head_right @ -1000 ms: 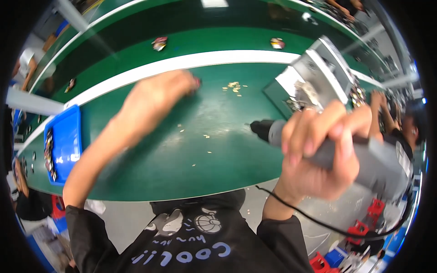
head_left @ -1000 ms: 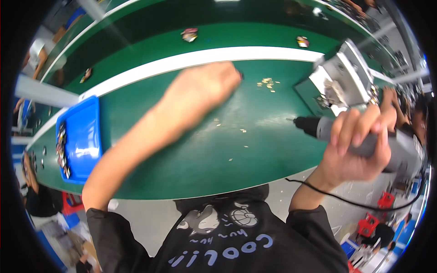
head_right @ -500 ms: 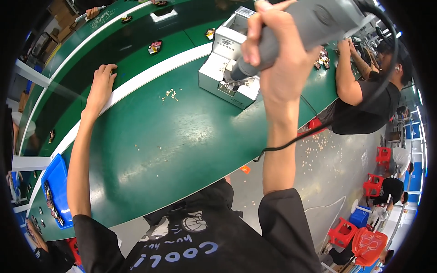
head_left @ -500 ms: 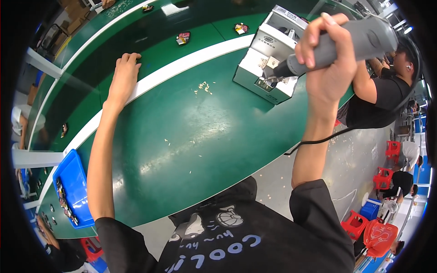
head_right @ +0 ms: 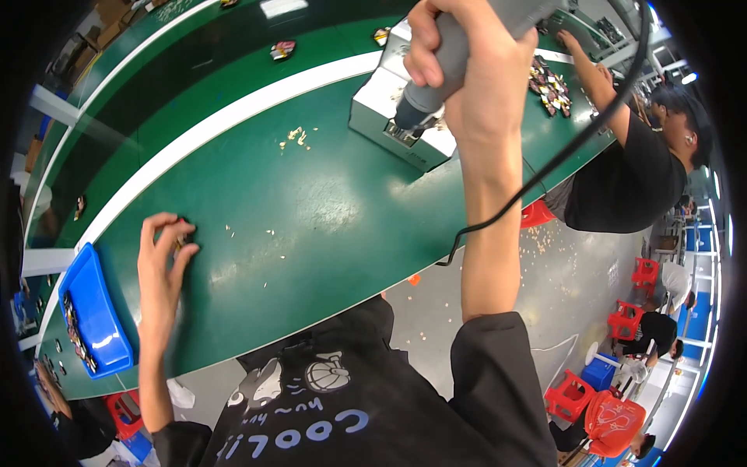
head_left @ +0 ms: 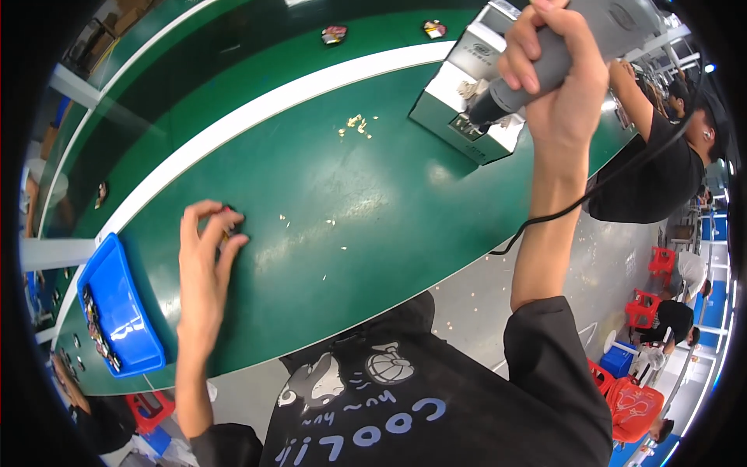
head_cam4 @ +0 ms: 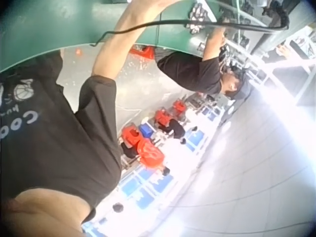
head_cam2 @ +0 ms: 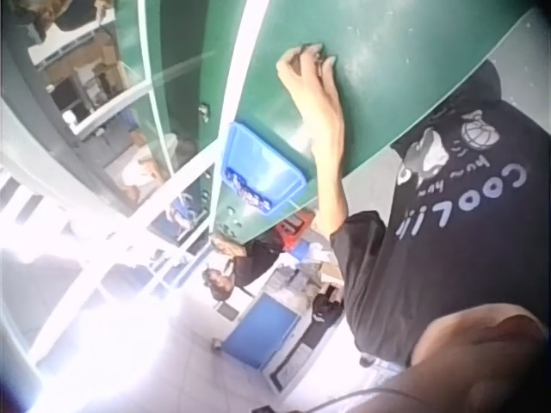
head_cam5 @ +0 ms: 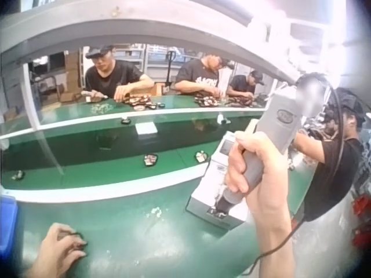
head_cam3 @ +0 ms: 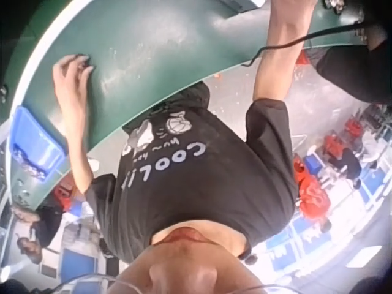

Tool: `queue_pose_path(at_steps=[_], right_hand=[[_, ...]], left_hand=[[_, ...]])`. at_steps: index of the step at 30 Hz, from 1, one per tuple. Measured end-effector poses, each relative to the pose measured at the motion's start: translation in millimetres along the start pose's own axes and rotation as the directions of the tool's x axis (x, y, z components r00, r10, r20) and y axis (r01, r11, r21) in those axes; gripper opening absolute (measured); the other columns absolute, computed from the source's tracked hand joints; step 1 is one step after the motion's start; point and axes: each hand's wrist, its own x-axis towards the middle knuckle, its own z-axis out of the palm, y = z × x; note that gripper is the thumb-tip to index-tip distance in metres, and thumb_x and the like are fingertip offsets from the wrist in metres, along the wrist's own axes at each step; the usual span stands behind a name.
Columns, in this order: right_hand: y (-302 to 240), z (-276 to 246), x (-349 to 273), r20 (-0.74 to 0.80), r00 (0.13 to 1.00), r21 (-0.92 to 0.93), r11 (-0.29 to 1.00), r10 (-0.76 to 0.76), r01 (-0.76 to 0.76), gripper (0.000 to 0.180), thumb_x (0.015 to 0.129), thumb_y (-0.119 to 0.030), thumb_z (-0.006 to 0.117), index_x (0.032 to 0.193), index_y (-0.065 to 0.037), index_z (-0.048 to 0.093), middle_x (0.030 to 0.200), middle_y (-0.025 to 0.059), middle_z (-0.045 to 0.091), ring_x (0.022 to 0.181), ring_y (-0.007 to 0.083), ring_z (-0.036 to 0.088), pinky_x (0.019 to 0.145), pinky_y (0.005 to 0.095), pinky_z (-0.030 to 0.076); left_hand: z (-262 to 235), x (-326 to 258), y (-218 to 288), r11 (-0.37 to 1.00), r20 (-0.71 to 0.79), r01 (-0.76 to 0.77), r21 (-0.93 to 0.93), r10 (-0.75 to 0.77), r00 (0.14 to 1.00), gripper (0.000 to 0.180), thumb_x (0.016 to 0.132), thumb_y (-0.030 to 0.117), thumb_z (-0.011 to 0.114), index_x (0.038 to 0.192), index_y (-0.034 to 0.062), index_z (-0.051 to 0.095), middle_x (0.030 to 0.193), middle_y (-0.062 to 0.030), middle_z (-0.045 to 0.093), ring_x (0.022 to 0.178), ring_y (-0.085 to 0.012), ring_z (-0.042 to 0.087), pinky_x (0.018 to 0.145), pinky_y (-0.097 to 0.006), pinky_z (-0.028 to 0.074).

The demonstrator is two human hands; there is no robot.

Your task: Use an electric screwdriver to assemble small electronic components on a factory production line.

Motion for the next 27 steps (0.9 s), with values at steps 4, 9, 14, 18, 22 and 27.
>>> queue_pose_path(at_steps=[4, 9, 14, 18, 22, 27], right_hand=[[-10, 15, -38, 0.217, 0.974, 0.092, 0.992, 0.067, -0.089, 0.017, 0.098, -0.020, 0.050, 0.091, -0.005, 0.047, 0.070, 0.0057, 0.043, 0.043, 0.0125, 0.037, 0.046, 0.0288, 0.037], [-4, 58, -83, 0.405, 0.913, 0.248, 0.967, -0.045, -0.062, 0.016, 0.098, -0.019, 0.045, 0.092, -0.004, 0.044, 0.068, 0.0073, 0.043, 0.039, 0.0122, 0.032, 0.038, 0.0286, 0.033], [4, 102, -115, 0.448, 0.894, 0.292, 0.948, -0.020, -0.125, 0.016, 0.099, -0.020, 0.040, 0.094, -0.005, 0.041, 0.067, 0.0075, 0.042, 0.039, 0.0128, 0.035, 0.039, 0.0298, 0.035], [15, 122, -125, 0.497, 0.868, 0.303, 0.939, -0.012, -0.161, 0.016, 0.100, -0.020, 0.039, 0.094, -0.005, 0.040, 0.068, 0.0078, 0.044, 0.039, 0.0132, 0.038, 0.038, 0.0305, 0.035], [21, 138, -130, 0.470, 0.879, 0.238, 0.948, 0.078, -0.211, 0.017, 0.101, -0.021, 0.038, 0.095, -0.005, 0.041, 0.068, 0.0086, 0.046, 0.039, 0.0138, 0.038, 0.039, 0.0316, 0.035], [45, 145, -124, 0.542, 0.840, 0.313, 0.920, 0.032, -0.237, 0.018, 0.103, -0.020, 0.036, 0.099, -0.004, 0.043, 0.069, 0.0089, 0.046, 0.039, 0.0148, 0.040, 0.040, 0.0328, 0.036]], left_hand=[[4, -42, -12, 0.995, 0.012, -0.100, 0.021, 0.099, 0.995, 0.041, 0.082, -0.015, 0.067, 0.119, 0.0036, 0.070, 0.124, -0.0143, 0.054, 0.112, -0.0306, 0.064, 0.085, -0.033, 0.059], [5, -49, -19, 0.981, -0.058, -0.147, 0.122, 0.155, 0.986, 0.037, 0.079, -0.009, 0.065, 0.116, -0.0038, 0.066, 0.116, -0.0151, 0.065, 0.120, -0.0358, 0.062, 0.091, -0.039, 0.058], [5, -43, -16, 0.956, -0.058, -0.267, 0.120, 0.275, 0.960, 0.029, 0.080, -0.007, 0.063, 0.109, -0.0032, 0.066, 0.111, -0.0160, 0.066, 0.115, -0.0358, 0.065, 0.092, -0.040, 0.057], [11, -42, -16, 0.962, -0.049, -0.267, 0.066, 0.270, 0.962, 0.029, 0.081, -0.002, 0.063, 0.110, -0.0046, 0.066, 0.109, -0.0138, 0.067, 0.113, -0.0353, 0.066, 0.091, -0.040, 0.057], [14, -35, -15, 0.967, -0.025, -0.255, -0.004, 0.255, 0.967, 0.029, 0.079, -0.003, 0.063, 0.107, -0.0048, 0.066, 0.107, -0.0122, 0.067, 0.112, -0.0322, 0.067, 0.089, -0.039, 0.058], [35, -44, -23, 0.827, -0.147, -0.443, 0.346, 0.514, 0.845, 0.017, 0.077, -0.001, 0.069, 0.094, -0.0025, 0.071, 0.097, -0.0106, 0.069, 0.098, -0.0285, 0.072, 0.070, -0.035, 0.059]])
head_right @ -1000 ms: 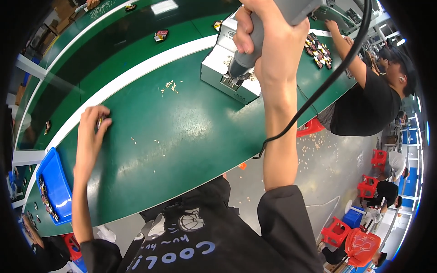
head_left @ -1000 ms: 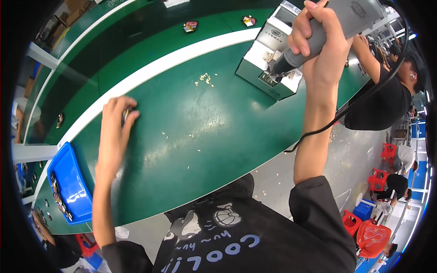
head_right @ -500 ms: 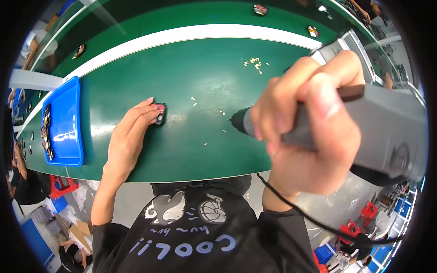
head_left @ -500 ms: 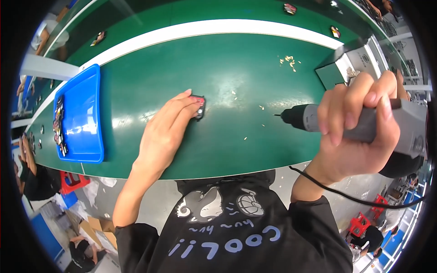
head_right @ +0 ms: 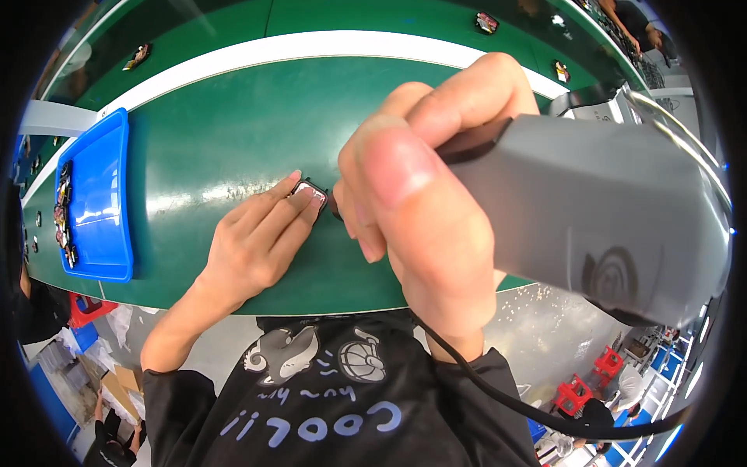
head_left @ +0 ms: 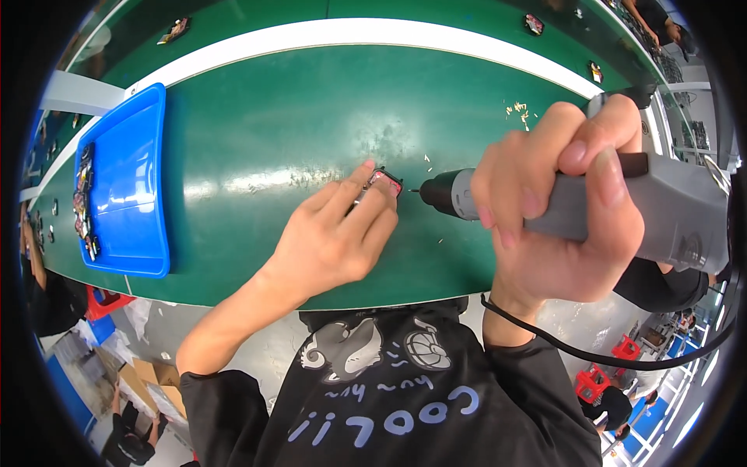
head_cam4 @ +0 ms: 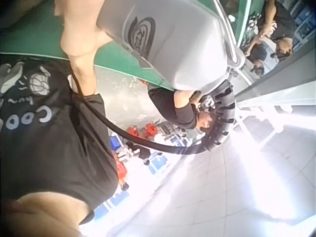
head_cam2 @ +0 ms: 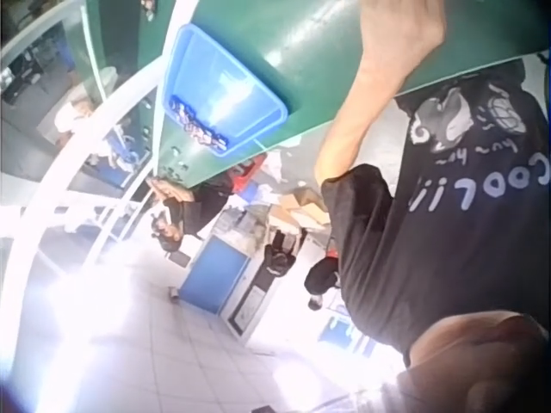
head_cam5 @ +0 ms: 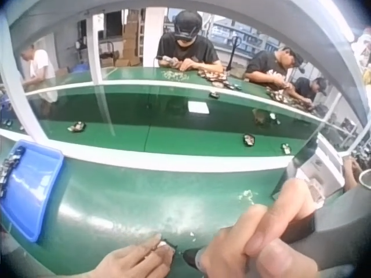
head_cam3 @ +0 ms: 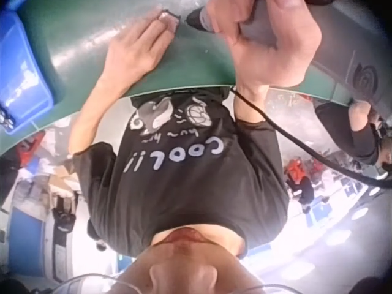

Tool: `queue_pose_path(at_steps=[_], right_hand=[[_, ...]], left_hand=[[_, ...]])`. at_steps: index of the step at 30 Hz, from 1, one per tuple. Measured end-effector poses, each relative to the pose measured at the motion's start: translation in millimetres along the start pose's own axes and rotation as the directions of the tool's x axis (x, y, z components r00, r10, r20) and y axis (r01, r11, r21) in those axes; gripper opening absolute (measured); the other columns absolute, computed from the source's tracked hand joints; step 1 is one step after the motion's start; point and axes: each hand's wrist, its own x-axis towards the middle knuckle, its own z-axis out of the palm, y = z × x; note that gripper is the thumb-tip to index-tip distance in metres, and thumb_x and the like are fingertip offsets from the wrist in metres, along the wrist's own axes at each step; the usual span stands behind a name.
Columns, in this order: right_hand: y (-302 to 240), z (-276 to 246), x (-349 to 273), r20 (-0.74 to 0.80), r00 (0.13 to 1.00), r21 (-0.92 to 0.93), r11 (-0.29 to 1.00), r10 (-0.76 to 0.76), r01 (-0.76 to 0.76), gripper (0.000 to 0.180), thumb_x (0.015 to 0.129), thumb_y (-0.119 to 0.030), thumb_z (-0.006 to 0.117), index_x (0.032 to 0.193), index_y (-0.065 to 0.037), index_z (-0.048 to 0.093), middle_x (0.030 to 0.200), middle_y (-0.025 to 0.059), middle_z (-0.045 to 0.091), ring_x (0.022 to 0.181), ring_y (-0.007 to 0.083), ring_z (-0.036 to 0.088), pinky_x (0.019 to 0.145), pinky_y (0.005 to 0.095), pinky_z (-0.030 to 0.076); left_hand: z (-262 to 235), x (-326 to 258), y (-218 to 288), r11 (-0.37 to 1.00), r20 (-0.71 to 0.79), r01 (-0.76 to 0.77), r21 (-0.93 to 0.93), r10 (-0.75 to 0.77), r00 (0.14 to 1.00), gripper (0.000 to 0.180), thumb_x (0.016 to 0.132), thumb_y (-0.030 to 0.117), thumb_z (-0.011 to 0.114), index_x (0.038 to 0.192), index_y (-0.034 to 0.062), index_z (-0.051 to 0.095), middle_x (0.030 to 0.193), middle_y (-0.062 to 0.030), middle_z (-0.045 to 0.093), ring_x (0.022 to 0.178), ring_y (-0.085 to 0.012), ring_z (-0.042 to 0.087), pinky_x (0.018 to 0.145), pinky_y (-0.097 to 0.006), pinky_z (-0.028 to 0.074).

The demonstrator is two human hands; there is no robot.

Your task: Use an electric screwdriver to assemble small electronic components on a factory production line.

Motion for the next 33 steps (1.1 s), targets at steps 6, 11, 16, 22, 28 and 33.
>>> queue_pose_path(at_steps=[6, 11, 16, 22, 28, 33], right_hand=[[11, -5, 1, 0.089, 0.995, -0.011, 0.999, 0.039, -0.038, 0.017, 0.103, -0.019, 0.035, 0.101, -0.005, 0.044, 0.071, 0.0092, 0.048, 0.040, 0.0152, 0.042, 0.042, 0.0337, 0.037], [14, -4, -2, 0.053, 0.996, 0.000, 0.997, 0.074, -0.074, 0.018, 0.104, -0.020, 0.035, 0.101, -0.005, 0.044, 0.072, 0.0094, 0.049, 0.042, 0.0152, 0.044, 0.043, 0.0338, 0.038], [12, 1, 0, 0.040, 0.995, -0.077, 0.993, 0.088, -0.085, 0.017, 0.103, -0.019, 0.036, 0.099, -0.004, 0.042, 0.071, 0.0095, 0.049, 0.042, 0.0151, 0.044, 0.043, 0.0338, 0.039], [13, 11, -1, -0.019, 0.993, -0.171, 0.978, 0.116, -0.118, 0.014, 0.102, -0.017, 0.041, 0.096, -0.004, 0.039, 0.069, 0.0097, 0.048, 0.042, 0.0149, 0.042, 0.044, 0.0338, 0.040], [10, 11, -2, -0.004, 0.983, -0.221, 0.958, 0.185, -0.181, 0.015, 0.099, -0.014, 0.049, 0.095, -0.006, 0.037, 0.065, 0.0084, 0.047, 0.043, 0.0146, 0.042, 0.044, 0.0336, 0.039], [15, 13, -9, -0.094, 0.982, -0.178, 0.967, 0.166, -0.181, 0.022, 0.097, -0.016, 0.057, 0.092, -0.007, 0.037, 0.062, 0.0063, 0.047, 0.044, 0.0143, 0.043, 0.044, 0.0332, 0.039]], left_hand=[[4, -2, 1, 0.986, -0.066, -0.083, 0.143, 0.093, 0.993, 0.008, 0.082, -0.001, 0.070, 0.078, -0.0022, 0.063, 0.081, -0.0122, 0.065, 0.085, -0.0296, 0.074, 0.058, -0.029, 0.054], [5, -3, 2, 0.981, -0.049, -0.101, 0.167, 0.110, 0.993, 0.007, 0.081, -0.001, 0.069, 0.079, -0.0030, 0.063, 0.082, -0.0128, 0.065, 0.088, -0.0303, 0.074, 0.062, -0.029, 0.057], [6, -2, -1, 0.972, -0.034, -0.135, 0.190, 0.144, 0.989, 0.006, 0.081, -0.001, 0.068, 0.079, -0.0035, 0.063, 0.080, -0.0125, 0.063, 0.090, -0.0312, 0.073, 0.066, -0.030, 0.059], [4, -2, -2, 0.974, -0.027, -0.141, 0.180, 0.149, 0.989, 0.005, 0.081, -0.001, 0.067, 0.079, -0.0034, 0.063, 0.080, -0.0126, 0.062, 0.090, -0.0322, 0.073, 0.067, -0.032, 0.059], [-4, 2, 2, 0.995, 0.026, -0.071, 0.065, 0.069, 0.997, 0.006, 0.080, -0.002, 0.067, 0.076, -0.0027, 0.062, 0.080, -0.0138, 0.062, 0.092, -0.0336, 0.072, 0.067, -0.032, 0.058], [-10, 8, 6, 0.999, 0.090, -0.041, 0.014, 0.040, 0.995, 0.008, 0.075, 0.000, 0.070, 0.076, -0.0020, 0.062, 0.085, -0.0141, 0.064, 0.096, -0.0334, 0.071, 0.066, -0.033, 0.055]])
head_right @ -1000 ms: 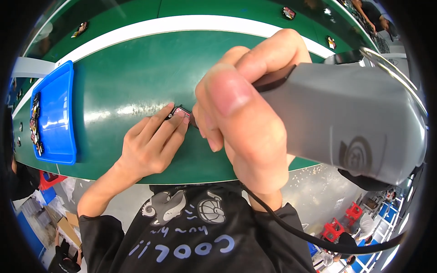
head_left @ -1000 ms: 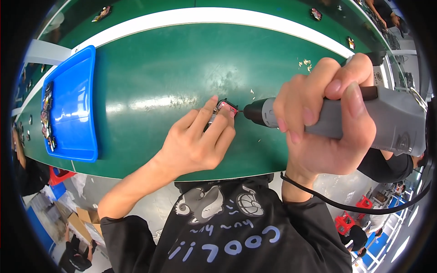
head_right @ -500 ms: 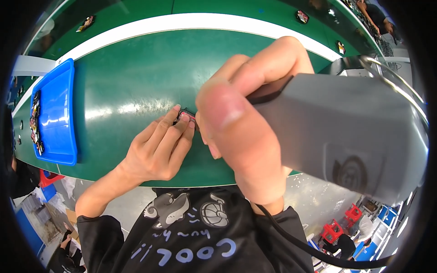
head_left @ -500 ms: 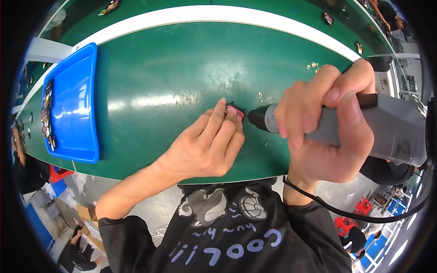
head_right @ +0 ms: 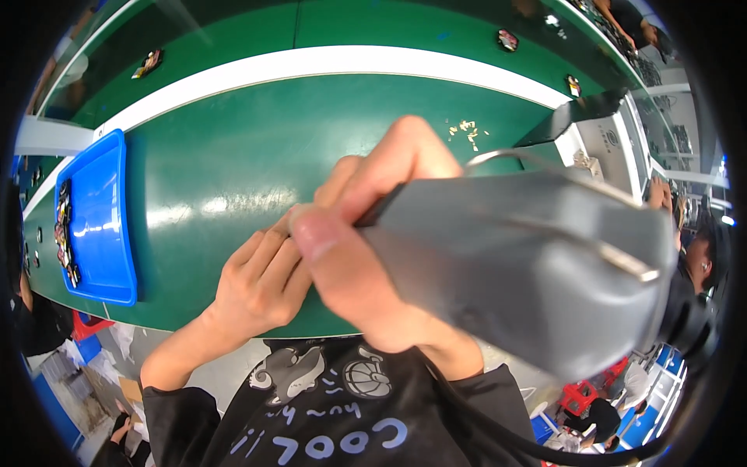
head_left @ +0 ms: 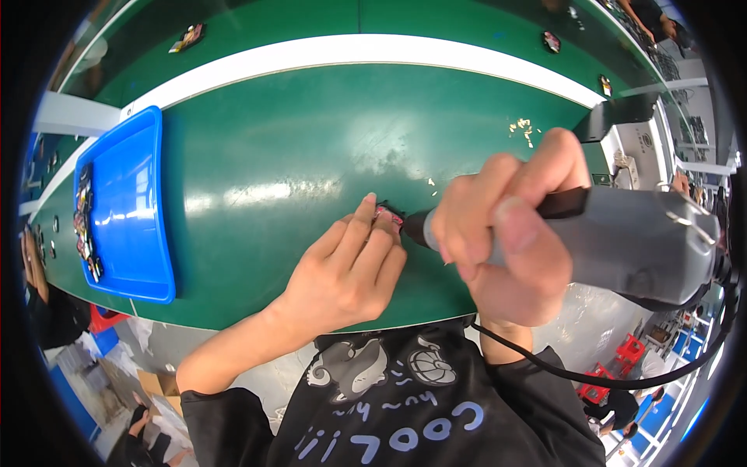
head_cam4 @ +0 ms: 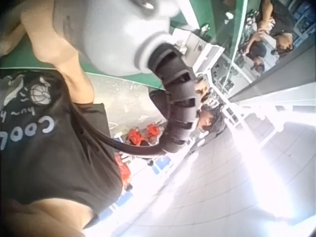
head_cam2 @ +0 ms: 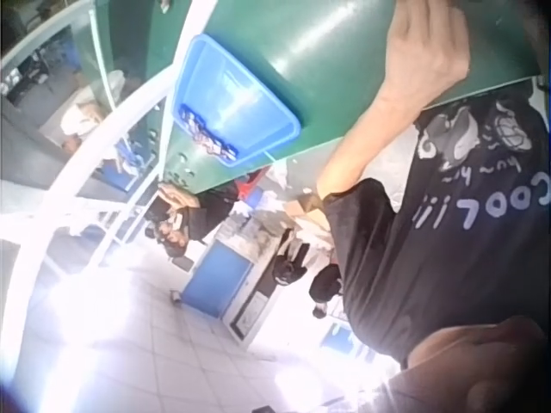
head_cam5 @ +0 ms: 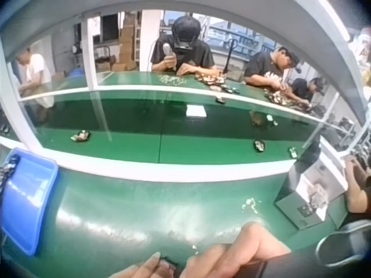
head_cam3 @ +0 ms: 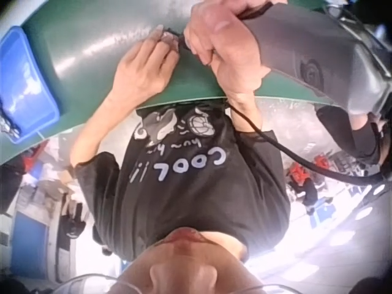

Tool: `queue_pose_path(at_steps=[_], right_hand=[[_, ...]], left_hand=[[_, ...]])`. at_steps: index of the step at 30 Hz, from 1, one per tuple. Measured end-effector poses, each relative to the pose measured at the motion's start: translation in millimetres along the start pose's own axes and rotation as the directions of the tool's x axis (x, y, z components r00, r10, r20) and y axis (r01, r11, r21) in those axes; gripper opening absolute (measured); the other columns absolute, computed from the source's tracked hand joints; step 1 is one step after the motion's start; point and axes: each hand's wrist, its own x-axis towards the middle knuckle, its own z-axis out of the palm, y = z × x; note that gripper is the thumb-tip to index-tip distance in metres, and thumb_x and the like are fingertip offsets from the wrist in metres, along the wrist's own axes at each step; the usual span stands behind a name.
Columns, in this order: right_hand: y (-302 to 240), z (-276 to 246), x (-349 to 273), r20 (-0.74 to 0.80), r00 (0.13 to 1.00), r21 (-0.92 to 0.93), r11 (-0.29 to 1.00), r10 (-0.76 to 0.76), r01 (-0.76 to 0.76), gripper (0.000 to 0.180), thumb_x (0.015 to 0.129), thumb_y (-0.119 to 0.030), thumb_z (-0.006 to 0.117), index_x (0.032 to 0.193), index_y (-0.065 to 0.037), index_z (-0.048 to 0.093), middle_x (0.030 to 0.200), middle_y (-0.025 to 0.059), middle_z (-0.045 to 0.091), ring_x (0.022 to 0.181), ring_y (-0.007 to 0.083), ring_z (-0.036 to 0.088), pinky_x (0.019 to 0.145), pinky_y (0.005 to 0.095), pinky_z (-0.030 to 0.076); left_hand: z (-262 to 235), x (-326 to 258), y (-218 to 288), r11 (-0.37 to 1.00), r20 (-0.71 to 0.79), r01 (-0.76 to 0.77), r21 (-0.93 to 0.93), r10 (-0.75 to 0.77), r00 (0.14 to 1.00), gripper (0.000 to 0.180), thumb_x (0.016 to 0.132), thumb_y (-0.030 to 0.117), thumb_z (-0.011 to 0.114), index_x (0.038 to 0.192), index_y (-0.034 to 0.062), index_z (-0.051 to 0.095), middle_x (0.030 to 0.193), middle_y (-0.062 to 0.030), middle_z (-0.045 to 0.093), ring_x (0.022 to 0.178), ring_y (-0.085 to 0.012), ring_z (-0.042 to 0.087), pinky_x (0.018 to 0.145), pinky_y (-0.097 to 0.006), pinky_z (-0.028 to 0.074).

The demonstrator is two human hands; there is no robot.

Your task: Use an electric screwdriver to assemble small electronic components on a factory production line.

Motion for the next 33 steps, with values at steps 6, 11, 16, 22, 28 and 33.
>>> queue_pose_path(at_steps=[6, 11, 16, 22, 28, 33], right_hand=[[10, -8, -6, -0.136, 0.985, 0.043, 0.993, -0.106, 0.113, 0.022, 0.094, -0.011, 0.063, 0.090, -0.007, 0.042, 0.066, 0.0072, 0.053, 0.045, 0.0127, 0.045, 0.042, 0.0293, 0.037], [-57, -96, -5, -0.280, 0.869, 0.035, 0.901, -0.407, 0.433, 0.020, 0.101, -0.025, 0.045, 0.092, -0.007, 0.047, 0.066, 0.0057, 0.048, 0.039, 0.0123, 0.037, 0.036, 0.0284, 0.035], [-137, -168, -7, -0.327, 0.787, -0.237, 0.851, -0.524, 0.468, 0.022, 0.099, -0.022, 0.051, 0.088, -0.003, 0.052, 0.072, 0.0093, 0.052, 0.045, 0.0141, 0.041, 0.047, 0.0309, 0.037], [-120, -181, 16, -0.372, 0.799, -0.299, 0.876, -0.473, 0.379, 0.016, 0.095, -0.015, 0.059, 0.085, -0.004, 0.051, 0.069, 0.0106, 0.054, 0.043, 0.0135, 0.041, 0.048, 0.0298, 0.038], [-112, -190, 20, -0.393, 0.793, -0.421, 0.858, -0.466, 0.295, 0.023, 0.094, -0.016, 0.059, 0.078, -0.004, 0.048, 0.064, 0.0061, 0.047, 0.044, 0.0107, 0.038, 0.047, 0.0270, 0.034], [-110, -198, 33, -0.378, 0.847, -0.289, 0.917, -0.373, 0.275, 0.023, 0.096, -0.018, 0.058, 0.079, -0.005, 0.048, 0.066, 0.0040, 0.045, 0.044, 0.0099, 0.037, 0.047, 0.0265, 0.033]], left_hand=[[-20, 9, -1, 0.992, 0.154, 0.059, -0.115, -0.041, 0.987, 0.017, 0.068, 0.001, 0.069, 0.085, -0.0014, 0.065, 0.092, -0.0136, 0.064, 0.100, -0.0314, 0.070, 0.071, -0.035, 0.055], [-21, 22, -7, 0.995, 0.206, -0.022, -0.101, 0.042, 0.978, 0.024, 0.073, -0.002, 0.066, 0.097, -0.0041, 0.066, 0.098, -0.0138, 0.068, 0.090, -0.0296, 0.069, 0.078, -0.038, 0.059], [-15, 93, -50, 0.995, 0.086, -0.061, -0.082, 0.068, 0.994, 0.028, 0.077, 0.001, 0.065, 0.105, 0.0011, 0.064, 0.097, -0.0120, 0.066, 0.093, -0.0265, 0.068, 0.075, -0.035, 0.057], [-20, 147, -70, 0.974, -0.081, 0.224, -0.029, -0.225, 0.971, 0.035, 0.094, 0.006, 0.065, 0.128, 0.0105, 0.061, 0.130, -0.0081, 0.063, 0.112, -0.0308, 0.065, 0.089, -0.038, 0.054], [-44, 36, -120, 0.846, 0.011, 0.527, 0.074, -0.529, 0.848, 0.026, 0.097, 0.012, 0.064, 0.121, 0.0033, 0.065, 0.133, -0.0145, 0.062, 0.124, -0.0330, 0.059, 0.106, -0.040, 0.043], [-147, -187, -227, 0.491, -0.154, 0.741, 0.458, -0.777, 0.610, 0.034, 0.098, 0.020, 0.064, 0.122, -0.0048, 0.063, 0.131, -0.0222, 0.061, 0.124, -0.0383, 0.057, 0.105, -0.042, 0.044]])
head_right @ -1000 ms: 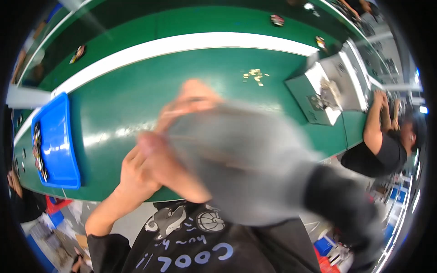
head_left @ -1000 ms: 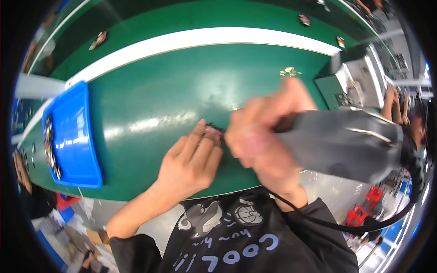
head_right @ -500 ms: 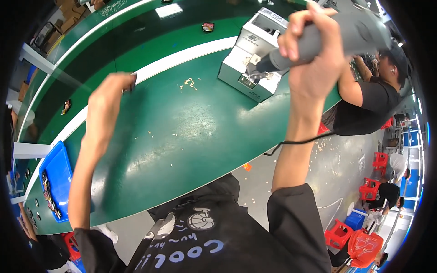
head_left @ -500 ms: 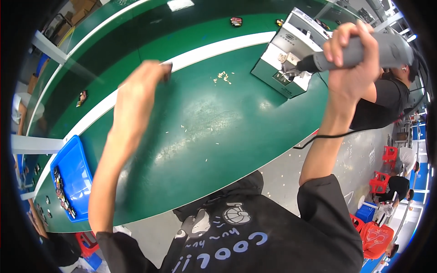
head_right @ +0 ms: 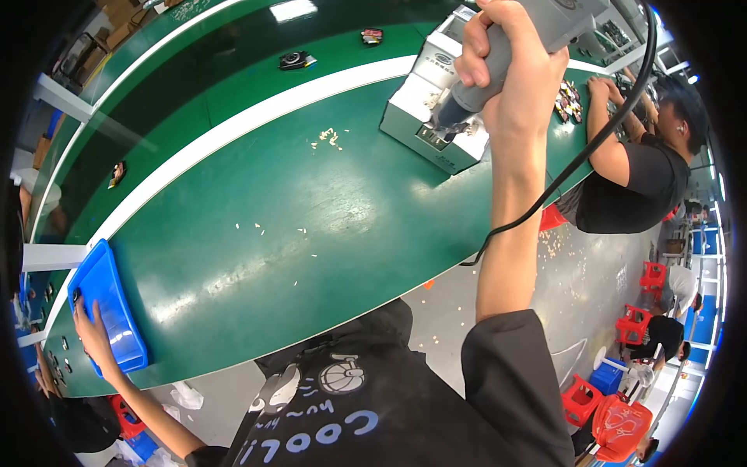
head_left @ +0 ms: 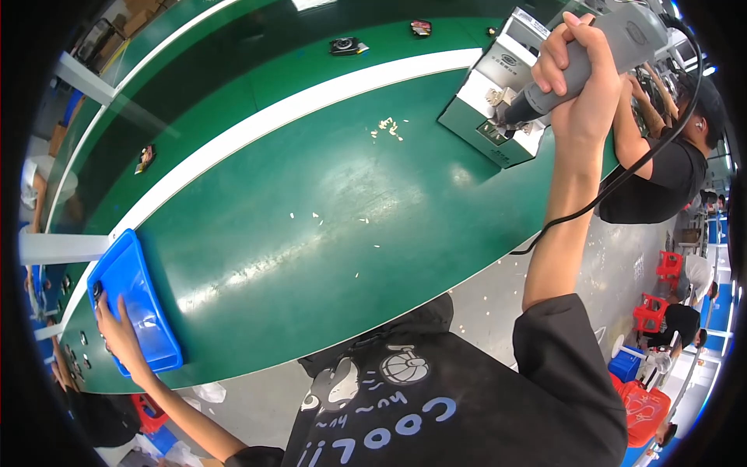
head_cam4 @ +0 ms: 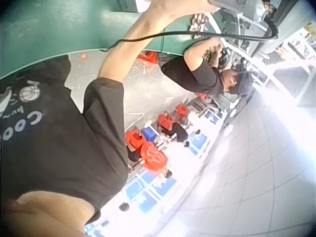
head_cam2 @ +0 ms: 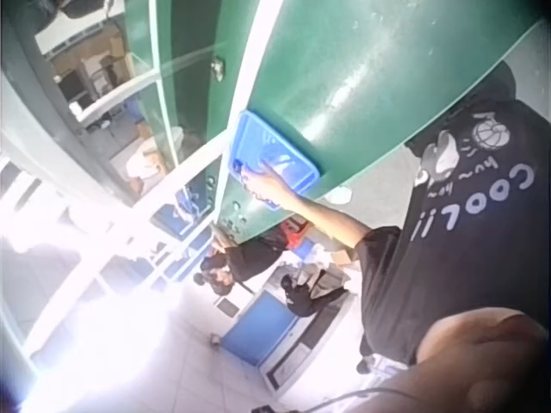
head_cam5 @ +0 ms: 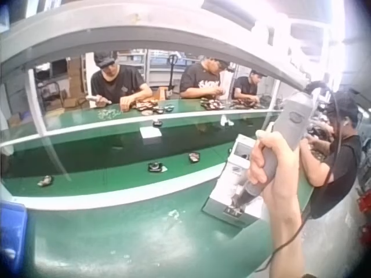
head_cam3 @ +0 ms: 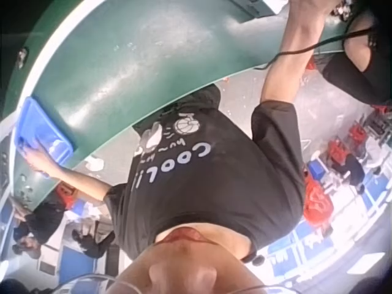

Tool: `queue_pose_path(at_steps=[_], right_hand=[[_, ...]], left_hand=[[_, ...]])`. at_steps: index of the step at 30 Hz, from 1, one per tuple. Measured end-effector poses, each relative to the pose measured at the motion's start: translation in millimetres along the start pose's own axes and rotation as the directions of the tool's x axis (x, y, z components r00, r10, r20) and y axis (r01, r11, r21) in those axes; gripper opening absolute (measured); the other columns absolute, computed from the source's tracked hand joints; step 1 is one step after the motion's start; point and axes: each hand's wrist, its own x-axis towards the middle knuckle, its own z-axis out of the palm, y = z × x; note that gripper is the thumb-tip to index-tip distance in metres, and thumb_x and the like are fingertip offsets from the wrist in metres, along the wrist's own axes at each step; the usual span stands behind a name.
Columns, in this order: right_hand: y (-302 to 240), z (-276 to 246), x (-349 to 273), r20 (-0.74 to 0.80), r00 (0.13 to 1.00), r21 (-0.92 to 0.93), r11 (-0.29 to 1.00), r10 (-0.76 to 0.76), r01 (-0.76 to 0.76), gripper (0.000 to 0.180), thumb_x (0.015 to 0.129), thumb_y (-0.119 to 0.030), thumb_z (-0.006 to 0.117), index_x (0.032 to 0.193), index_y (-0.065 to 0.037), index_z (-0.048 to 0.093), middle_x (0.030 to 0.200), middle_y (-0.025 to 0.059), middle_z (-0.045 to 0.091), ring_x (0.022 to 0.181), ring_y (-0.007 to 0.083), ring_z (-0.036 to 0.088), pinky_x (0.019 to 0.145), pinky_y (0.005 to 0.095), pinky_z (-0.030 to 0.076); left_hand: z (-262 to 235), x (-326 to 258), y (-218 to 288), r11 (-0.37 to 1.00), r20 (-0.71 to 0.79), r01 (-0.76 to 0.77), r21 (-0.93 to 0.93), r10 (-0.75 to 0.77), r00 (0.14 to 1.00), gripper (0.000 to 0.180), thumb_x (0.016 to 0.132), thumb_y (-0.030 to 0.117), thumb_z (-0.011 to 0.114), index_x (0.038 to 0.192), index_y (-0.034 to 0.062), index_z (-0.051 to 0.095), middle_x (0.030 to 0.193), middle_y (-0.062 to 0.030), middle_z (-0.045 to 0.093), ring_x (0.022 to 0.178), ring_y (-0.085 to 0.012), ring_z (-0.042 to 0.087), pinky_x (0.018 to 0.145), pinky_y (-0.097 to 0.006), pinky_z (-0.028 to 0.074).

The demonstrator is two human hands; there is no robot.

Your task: Use an electric screwdriver to assemble small electronic components on a factory production line.

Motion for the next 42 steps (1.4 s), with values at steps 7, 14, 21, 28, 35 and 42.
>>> queue_pose_path(at_steps=[7, 14, 21, 28, 35, 42], right_hand=[[16, 15, -51, 0.119, 0.953, 0.294, 0.907, 0.279, -0.302, 0.011, 0.100, -0.017, 0.054, 0.099, -0.006, 0.053, 0.073, 0.0014, 0.041, 0.047, 0.0087, 0.033, 0.045, 0.0233, 0.031], [15, 51, -98, 0.289, 0.953, 0.381, 0.903, 0.088, -0.199, 0.013, 0.098, -0.013, 0.049, 0.100, -0.004, 0.040, 0.076, 0.0078, 0.041, 0.047, 0.0120, 0.037, 0.046, 0.0225, 0.034], [13, 56, -96, 0.212, 0.975, 0.315, 0.940, 0.068, -0.134, 0.013, 0.097, -0.011, 0.050, 0.093, -0.006, 0.039, 0.074, 0.0081, 0.040, 0.051, 0.0134, 0.036, 0.049, 0.0235, 0.033], [9, 56, -104, 0.136, 0.987, 0.319, 0.939, 0.091, -0.130, 0.012, 0.096, -0.011, 0.051, 0.097, -0.006, 0.039, 0.075, 0.0081, 0.040, 0.050, 0.0128, 0.036, 0.048, 0.0222, 0.032], [12, 66, -108, 0.158, 0.984, 0.347, 0.928, 0.088, -0.138, 0.013, 0.096, -0.012, 0.051, 0.098, -0.006, 0.039, 0.075, 0.0077, 0.041, 0.049, 0.0128, 0.036, 0.048, 0.0220, 0.031], [9, 60, -103, 0.222, 0.974, 0.364, 0.923, 0.041, -0.122, 0.013, 0.097, -0.011, 0.051, 0.098, -0.005, 0.039, 0.072, 0.0069, 0.040, 0.046, 0.0121, 0.034, 0.043, 0.0220, 0.031]], left_hand=[[14, -78, -20, 0.966, 0.118, 0.258, -0.007, -0.255, 0.960, 0.043, 0.098, 0.025, 0.061, 0.133, -0.0005, 0.059, 0.134, -0.0261, 0.058, 0.125, -0.0408, 0.053, 0.110, -0.046, 0.039], [-4, -69, 14, 0.953, -0.019, 0.276, -0.128, -0.280, 0.960, 0.045, 0.089, 0.023, 0.073, 0.126, 0.0037, 0.058, 0.119, -0.0187, 0.060, 0.114, -0.0369, 0.058, 0.095, -0.044, 0.048], [0, -63, -62, 0.852, -0.068, 0.517, 0.082, -0.513, 0.856, 0.049, 0.087, 0.020, 0.075, 0.126, 0.0006, 0.052, 0.115, -0.0212, 0.060, 0.106, -0.0384, 0.063, 0.087, -0.049, 0.052], [-8, -75, -21, 0.886, -0.124, 0.393, -0.248, -0.431, 0.894, 0.040, 0.081, 0.003, 0.075, 0.117, 0.0084, 0.058, 0.100, -0.0073, 0.066, 0.098, -0.0268, 0.066, 0.086, -0.042, 0.049], [-23, -77, 14, 0.873, -0.070, 0.308, -0.379, -0.359, 0.931, 0.044, 0.077, -0.009, 0.075, 0.116, 0.0053, 0.060, 0.085, -0.0085, 0.064, 0.080, -0.0265, 0.066, 0.074, -0.036, 0.051], [-23, -67, 0, 0.916, 0.040, 0.183, -0.358, -0.181, 0.983, 0.053, 0.074, -0.009, 0.073, 0.124, 0.0021, 0.061, 0.090, -0.0113, 0.064, 0.089, -0.0277, 0.065, 0.083, -0.038, 0.051]])
